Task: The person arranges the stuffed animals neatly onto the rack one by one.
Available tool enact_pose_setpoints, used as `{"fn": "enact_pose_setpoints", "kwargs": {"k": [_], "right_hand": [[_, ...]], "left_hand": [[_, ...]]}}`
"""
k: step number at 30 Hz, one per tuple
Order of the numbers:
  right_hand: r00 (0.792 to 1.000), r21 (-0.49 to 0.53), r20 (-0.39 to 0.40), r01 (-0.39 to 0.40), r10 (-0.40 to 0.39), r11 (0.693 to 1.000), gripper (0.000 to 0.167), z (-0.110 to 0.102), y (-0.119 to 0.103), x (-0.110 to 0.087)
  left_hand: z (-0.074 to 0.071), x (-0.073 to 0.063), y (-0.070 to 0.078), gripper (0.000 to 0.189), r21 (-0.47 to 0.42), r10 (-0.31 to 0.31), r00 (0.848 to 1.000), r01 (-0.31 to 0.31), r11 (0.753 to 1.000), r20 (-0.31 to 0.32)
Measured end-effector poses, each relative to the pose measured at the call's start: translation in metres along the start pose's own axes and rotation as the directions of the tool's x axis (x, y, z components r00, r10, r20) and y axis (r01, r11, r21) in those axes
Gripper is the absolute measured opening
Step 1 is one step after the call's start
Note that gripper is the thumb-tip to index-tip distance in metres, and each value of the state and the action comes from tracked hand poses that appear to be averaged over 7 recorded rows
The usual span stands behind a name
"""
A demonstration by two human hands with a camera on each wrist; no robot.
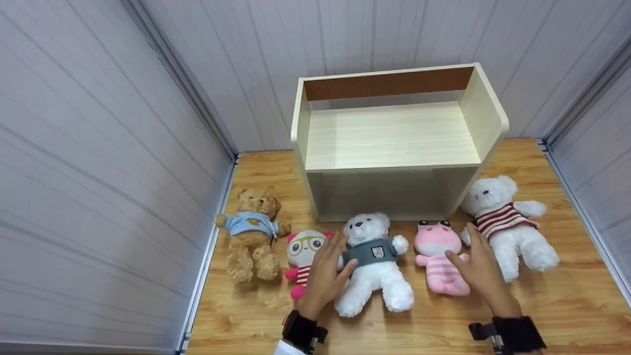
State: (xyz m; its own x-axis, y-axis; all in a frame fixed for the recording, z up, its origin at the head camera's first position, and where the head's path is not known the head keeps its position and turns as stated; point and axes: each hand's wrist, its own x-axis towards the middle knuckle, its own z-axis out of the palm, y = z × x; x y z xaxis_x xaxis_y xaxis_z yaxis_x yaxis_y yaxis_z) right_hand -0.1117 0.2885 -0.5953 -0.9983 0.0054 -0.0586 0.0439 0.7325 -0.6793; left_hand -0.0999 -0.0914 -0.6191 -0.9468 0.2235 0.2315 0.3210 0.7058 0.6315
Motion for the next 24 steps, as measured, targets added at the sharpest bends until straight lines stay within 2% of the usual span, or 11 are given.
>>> {"fn": "enact_pose_setpoints", "kwargs": {"k": [5,9,13,18,21,24], "right_hand": [[0.995,0.022,-0.079,0.063,-0.061,0.998,0.091,0.025,0.007,-0.009],[0.985,-0.006,-0.14,0.097,-0.097,0.995,0.09,0.04,0.012,-0.014],[0.991,-0.054,-0.118,0.049,-0.055,0.997,0.09,0.051,0.015,-0.016],[0.996,-0.046,-0.091,-0.022,0.018,0.999,0.088,0.059,0.017,-0.02],[0.993,-0.039,-0.105,-0.05,0.046,0.998,0.087,0.064,0.018,-0.019],[0.989,-0.049,-0.143,-0.051,0.044,0.998,0.085,0.069,0.021,-0.017]], "left_hand": [[0.014,-0.004,0.007,0.06,0.057,0.051,0.999,-0.051,0.997,0.009],[0.026,-0.009,0.014,0.059,0.107,0.058,0.997,-0.065,0.992,0.06],[0.036,-0.012,0.018,0.059,0.138,0.048,0.993,-0.063,0.988,0.111],[0.043,-0.014,0.022,0.063,0.162,0.0,0.982,-0.031,0.986,0.188],[0.045,-0.012,0.023,0.067,0.185,-0.032,0.976,-0.009,0.983,0.217],[0.047,-0.011,0.023,0.069,0.197,-0.036,0.975,-0.008,0.98,0.217]]}}
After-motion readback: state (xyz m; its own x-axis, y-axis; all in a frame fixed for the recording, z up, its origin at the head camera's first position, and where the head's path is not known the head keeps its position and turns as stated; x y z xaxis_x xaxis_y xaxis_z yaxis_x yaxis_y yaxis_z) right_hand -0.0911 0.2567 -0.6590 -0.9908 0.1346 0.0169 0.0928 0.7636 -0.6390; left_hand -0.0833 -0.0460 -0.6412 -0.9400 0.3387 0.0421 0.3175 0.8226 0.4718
